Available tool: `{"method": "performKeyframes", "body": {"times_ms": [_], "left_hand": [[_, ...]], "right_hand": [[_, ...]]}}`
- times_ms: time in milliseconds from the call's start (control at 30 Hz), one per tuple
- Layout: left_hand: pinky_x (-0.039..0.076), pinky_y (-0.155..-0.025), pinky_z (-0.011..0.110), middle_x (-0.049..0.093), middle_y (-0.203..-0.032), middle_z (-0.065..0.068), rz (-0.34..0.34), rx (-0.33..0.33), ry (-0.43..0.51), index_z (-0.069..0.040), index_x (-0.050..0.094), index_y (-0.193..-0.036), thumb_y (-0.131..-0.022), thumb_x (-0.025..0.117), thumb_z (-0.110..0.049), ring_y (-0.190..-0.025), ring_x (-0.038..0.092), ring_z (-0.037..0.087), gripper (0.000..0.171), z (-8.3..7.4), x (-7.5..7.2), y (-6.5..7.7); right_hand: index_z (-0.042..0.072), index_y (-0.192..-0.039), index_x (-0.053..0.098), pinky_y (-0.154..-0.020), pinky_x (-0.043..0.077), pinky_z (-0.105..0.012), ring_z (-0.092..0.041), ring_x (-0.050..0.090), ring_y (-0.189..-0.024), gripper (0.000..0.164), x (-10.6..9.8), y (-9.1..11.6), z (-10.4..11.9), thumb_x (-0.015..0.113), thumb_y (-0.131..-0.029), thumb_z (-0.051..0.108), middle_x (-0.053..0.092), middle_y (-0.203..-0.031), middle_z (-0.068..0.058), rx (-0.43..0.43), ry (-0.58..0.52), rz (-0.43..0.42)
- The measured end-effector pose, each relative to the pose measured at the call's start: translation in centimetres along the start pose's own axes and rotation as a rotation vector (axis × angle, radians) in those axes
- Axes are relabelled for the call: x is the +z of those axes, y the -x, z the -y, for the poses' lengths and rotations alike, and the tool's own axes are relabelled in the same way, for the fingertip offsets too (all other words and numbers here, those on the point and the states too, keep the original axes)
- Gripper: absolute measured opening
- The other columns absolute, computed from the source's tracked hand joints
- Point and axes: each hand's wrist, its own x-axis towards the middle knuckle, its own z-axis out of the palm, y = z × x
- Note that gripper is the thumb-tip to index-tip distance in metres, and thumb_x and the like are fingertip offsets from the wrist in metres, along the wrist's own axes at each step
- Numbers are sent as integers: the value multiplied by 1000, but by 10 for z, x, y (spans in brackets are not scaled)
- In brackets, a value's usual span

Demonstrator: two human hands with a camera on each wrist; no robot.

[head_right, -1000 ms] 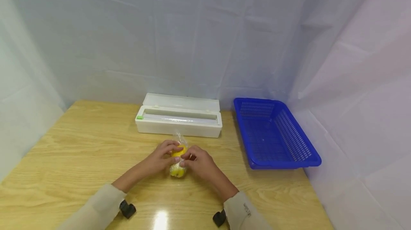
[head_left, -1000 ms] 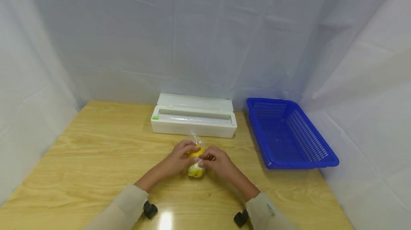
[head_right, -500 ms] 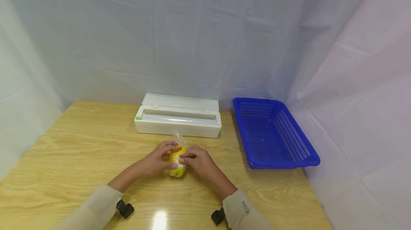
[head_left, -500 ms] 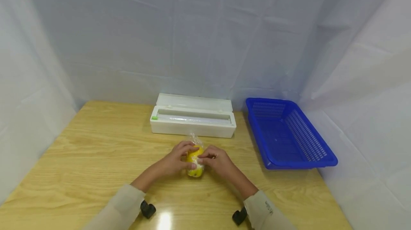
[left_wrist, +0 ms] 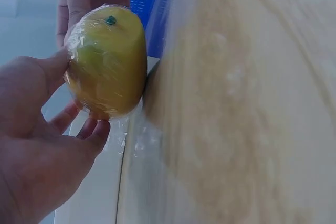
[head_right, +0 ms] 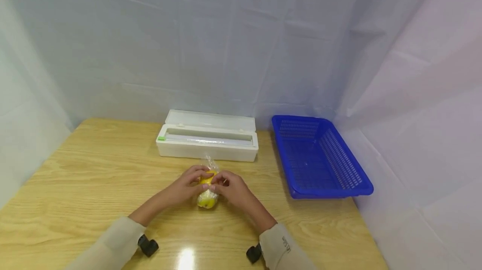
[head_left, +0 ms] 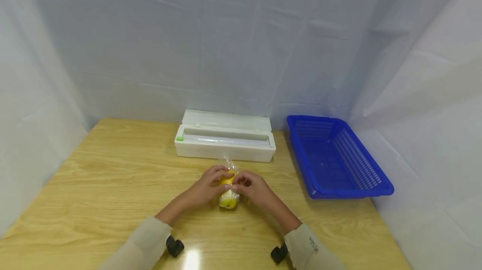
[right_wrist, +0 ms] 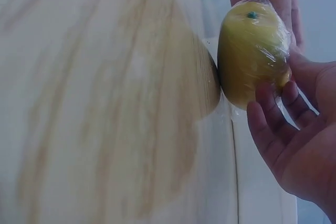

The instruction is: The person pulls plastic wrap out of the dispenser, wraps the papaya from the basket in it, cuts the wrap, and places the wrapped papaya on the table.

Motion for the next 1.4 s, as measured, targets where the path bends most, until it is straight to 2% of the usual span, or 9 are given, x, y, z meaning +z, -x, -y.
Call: {"method": "performKeyframes", "body": {"times_ms": [233,400,500,700,833,933,1033,1133,1400], "left_hand": [[40,-110,61,37,-151,22,-3,-26,40,-5,56,-140,-103,58,-22,-139,36,43,40,3,2,0],[39,-111,61,38,-151,20,-22,-36,48,-7,57,-139,-103,58,-20,-138,38,41,38,4,1,-2],[39,-111,61,39,-151,20,-7,-26,40,-7,56,-140,-103,59,-18,-138,38,41,38,1,-1,-4],[44,-108,58,28,-151,25,43,-34,3,-5,42,-138,-102,59,-10,-133,43,46,40,-11,-10,-10],[43,-111,57,27,-154,28,72,-54,-71,-4,52,-124,-99,61,-7,-138,39,47,27,-17,-15,-14],[39,-113,58,32,-154,25,75,-99,-152,-10,59,-116,-98,64,-11,-143,35,45,19,-21,-19,-15],[38,-114,59,40,-151,21,57,-107,-229,-14,64,-114,-97,65,-11,-142,37,44,17,-23,-22,-16],[38,-113,59,45,-147,20,28,-97,-282,-14,67,-111,-97,63,-10,-139,40,43,15,-25,-24,-17],[42,-105,55,56,-133,15,-96,-71,-406,-16,73,-102,-96,68,-12,-127,41,37,9,-24,-18,-22]], "right_hand": [[11,-105,71,-65,51,-21,-10,57,-78,18,4,-1,-6,68,-98,27,67,-95,-3,2,-21,-34],[11,-114,64,-56,47,-21,-9,53,-67,22,6,-5,-5,67,-98,25,60,-86,-3,4,-27,-54],[9,-116,62,-55,46,-21,-10,53,-67,24,7,-5,-4,69,-97,23,58,-85,-4,22,-33,-69],[15,-131,62,-60,48,-23,-11,55,-72,36,3,2,8,62,-101,35,61,-88,2,62,123,-82],[18,-136,64,-64,49,-26,-11,59,-75,38,-1,6,16,54,-105,38,68,-91,3,18,348,-91],[16,-127,70,-68,53,-27,-11,65,-82,33,-4,9,21,57,-103,34,74,-99,2,-34,492,-126],[15,-118,75,-65,52,-25,-9,65,-79,26,-7,12,24,62,-102,31,75,-100,2,-74,579,-140],[13,-113,76,-60,47,-21,-6,58,-71,24,-9,16,26,63,-101,28,74,-97,2,-94,597,-116],[11,-115,76,-57,44,-19,-2,50,-67,23,-12,25,24,64,-100,25,70,-89,5,-95,488,-41]]}}
